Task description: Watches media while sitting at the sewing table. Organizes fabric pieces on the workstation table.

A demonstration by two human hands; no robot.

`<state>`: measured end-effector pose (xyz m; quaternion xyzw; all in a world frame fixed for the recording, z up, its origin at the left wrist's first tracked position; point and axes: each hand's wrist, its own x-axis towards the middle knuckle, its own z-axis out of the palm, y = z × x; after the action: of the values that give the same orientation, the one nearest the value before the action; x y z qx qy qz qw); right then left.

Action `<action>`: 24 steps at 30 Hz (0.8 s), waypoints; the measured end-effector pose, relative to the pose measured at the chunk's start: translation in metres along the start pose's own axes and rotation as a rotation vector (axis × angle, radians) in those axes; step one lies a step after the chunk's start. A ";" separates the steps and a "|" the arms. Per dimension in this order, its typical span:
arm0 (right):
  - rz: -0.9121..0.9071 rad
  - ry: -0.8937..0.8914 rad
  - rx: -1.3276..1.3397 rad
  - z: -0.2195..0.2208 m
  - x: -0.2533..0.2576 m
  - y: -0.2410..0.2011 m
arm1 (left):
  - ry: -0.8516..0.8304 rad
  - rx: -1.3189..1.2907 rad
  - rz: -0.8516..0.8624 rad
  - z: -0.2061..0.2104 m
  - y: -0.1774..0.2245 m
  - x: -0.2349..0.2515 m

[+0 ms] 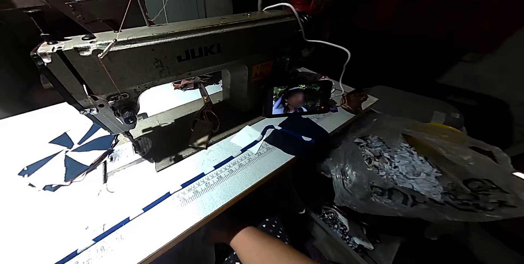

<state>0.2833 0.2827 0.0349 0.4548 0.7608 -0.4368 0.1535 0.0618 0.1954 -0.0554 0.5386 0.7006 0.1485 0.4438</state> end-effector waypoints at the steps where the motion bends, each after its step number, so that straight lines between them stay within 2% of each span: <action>1: 0.004 0.005 0.007 0.000 0.000 0.000 | -0.009 0.019 -0.024 -0.004 0.014 -0.007; 3: 0.012 0.016 0.032 0.000 0.003 0.001 | 0.018 -0.025 -0.076 -0.009 0.042 -0.022; 5: -0.009 0.036 0.071 0.002 0.008 0.004 | 0.069 -0.009 -0.044 -0.005 0.032 -0.020; 8: -0.080 0.115 0.155 0.001 0.006 0.010 | -0.029 0.275 0.035 -0.014 0.024 -0.021; 11: -0.083 0.137 0.194 -0.003 0.002 0.010 | 0.090 0.271 0.108 -0.004 -0.018 -0.007; 16: -0.071 0.136 0.177 0.002 0.008 0.010 | 0.029 0.374 0.123 -0.007 -0.015 -0.006; 20: -0.072 0.138 0.162 0.003 0.009 0.011 | 0.047 0.227 0.046 -0.007 0.005 -0.013; 22: -0.052 0.122 0.155 0.003 0.008 0.010 | 0.074 0.176 0.077 -0.005 -0.006 -0.009; 24: -0.028 0.106 0.159 0.003 0.008 0.010 | 0.126 -0.018 0.030 -0.002 0.007 -0.014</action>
<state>0.2867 0.2861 0.0231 0.4772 0.7373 -0.4731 0.0703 0.0652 0.1863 -0.0431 0.5348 0.7175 0.1952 0.4013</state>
